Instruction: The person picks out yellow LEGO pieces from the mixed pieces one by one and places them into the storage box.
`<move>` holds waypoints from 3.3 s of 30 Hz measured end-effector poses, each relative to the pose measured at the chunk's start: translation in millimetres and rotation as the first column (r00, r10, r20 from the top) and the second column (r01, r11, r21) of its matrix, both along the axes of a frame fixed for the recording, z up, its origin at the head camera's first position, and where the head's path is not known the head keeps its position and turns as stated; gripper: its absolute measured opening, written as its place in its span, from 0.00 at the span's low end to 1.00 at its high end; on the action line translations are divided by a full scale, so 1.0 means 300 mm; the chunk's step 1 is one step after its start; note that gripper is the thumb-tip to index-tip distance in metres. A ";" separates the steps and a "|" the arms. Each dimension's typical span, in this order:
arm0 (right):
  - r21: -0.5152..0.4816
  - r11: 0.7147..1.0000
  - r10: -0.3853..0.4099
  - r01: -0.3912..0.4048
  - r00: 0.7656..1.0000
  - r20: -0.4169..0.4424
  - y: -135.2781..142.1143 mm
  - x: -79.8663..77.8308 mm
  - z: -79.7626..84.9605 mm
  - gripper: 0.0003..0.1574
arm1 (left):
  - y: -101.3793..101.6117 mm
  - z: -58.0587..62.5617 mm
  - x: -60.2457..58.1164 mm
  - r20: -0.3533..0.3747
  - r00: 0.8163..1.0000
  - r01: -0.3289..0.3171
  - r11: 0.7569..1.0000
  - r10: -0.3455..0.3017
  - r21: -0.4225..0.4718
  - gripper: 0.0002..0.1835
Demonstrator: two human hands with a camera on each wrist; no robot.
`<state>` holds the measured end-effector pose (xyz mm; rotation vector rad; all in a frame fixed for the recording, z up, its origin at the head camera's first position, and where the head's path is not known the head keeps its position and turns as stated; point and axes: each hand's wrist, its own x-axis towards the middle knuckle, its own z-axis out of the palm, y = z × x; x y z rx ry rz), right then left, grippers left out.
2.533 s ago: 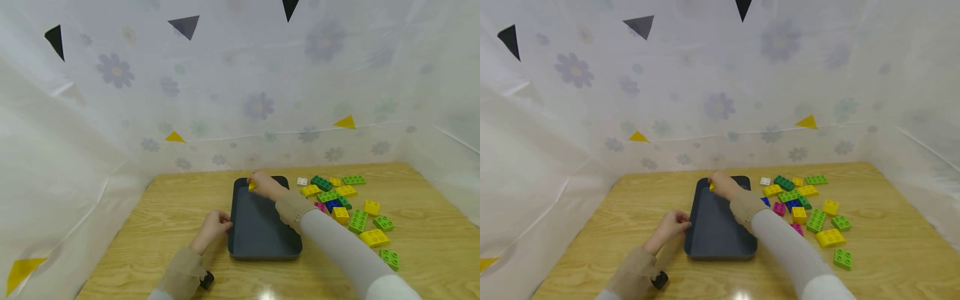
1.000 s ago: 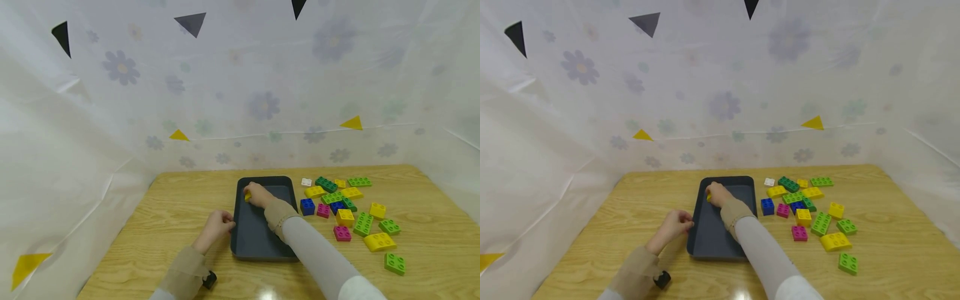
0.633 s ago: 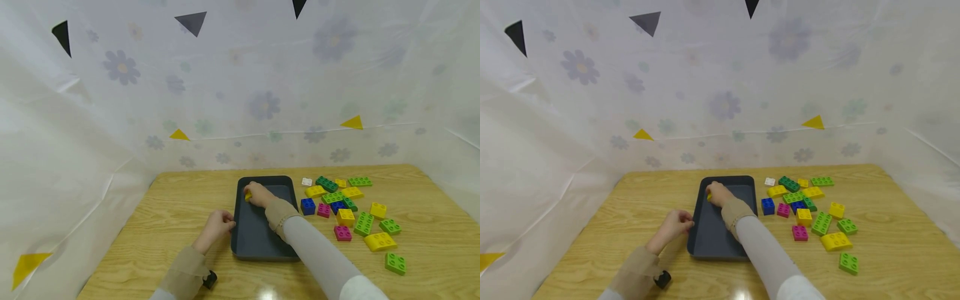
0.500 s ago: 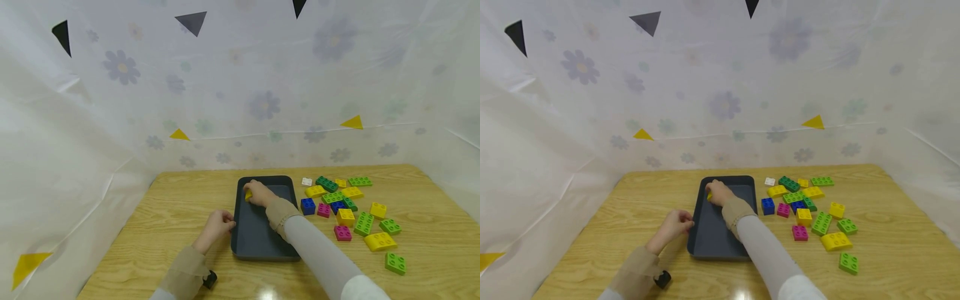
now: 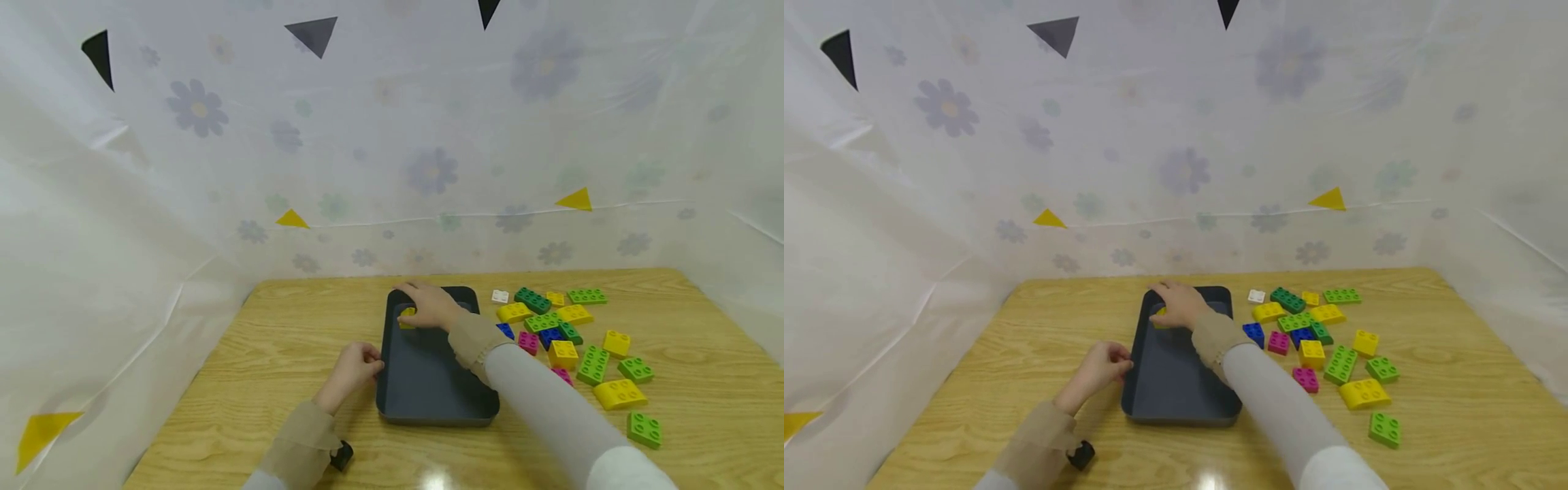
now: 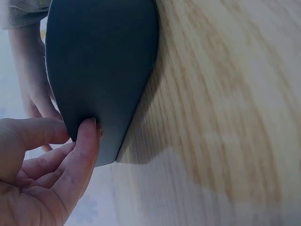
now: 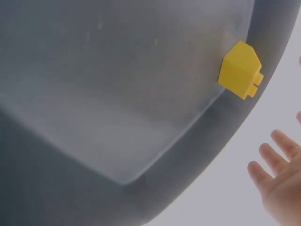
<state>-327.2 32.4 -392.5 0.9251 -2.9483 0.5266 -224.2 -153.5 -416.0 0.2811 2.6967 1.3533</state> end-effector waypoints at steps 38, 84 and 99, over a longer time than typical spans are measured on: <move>0.018 0.997 0.074 -0.072 0.938 -0.338 0.318 0.155 0.079 0.46 | 0.001 0.003 0.007 0.037 0.999 -0.027 0.999 0.026 0.021 0.04; 0.032 0.993 -0.119 0.115 0.977 0.177 0.693 0.303 0.007 0.20 | -0.018 -0.012 0.012 0.017 1.000 -0.018 0.999 0.017 0.030 0.05; 0.002 0.995 -0.102 0.103 0.978 0.180 0.697 0.309 -0.011 0.17 | -0.021 -0.015 0.011 -0.006 1.000 -0.009 1.000 0.009 0.030 0.05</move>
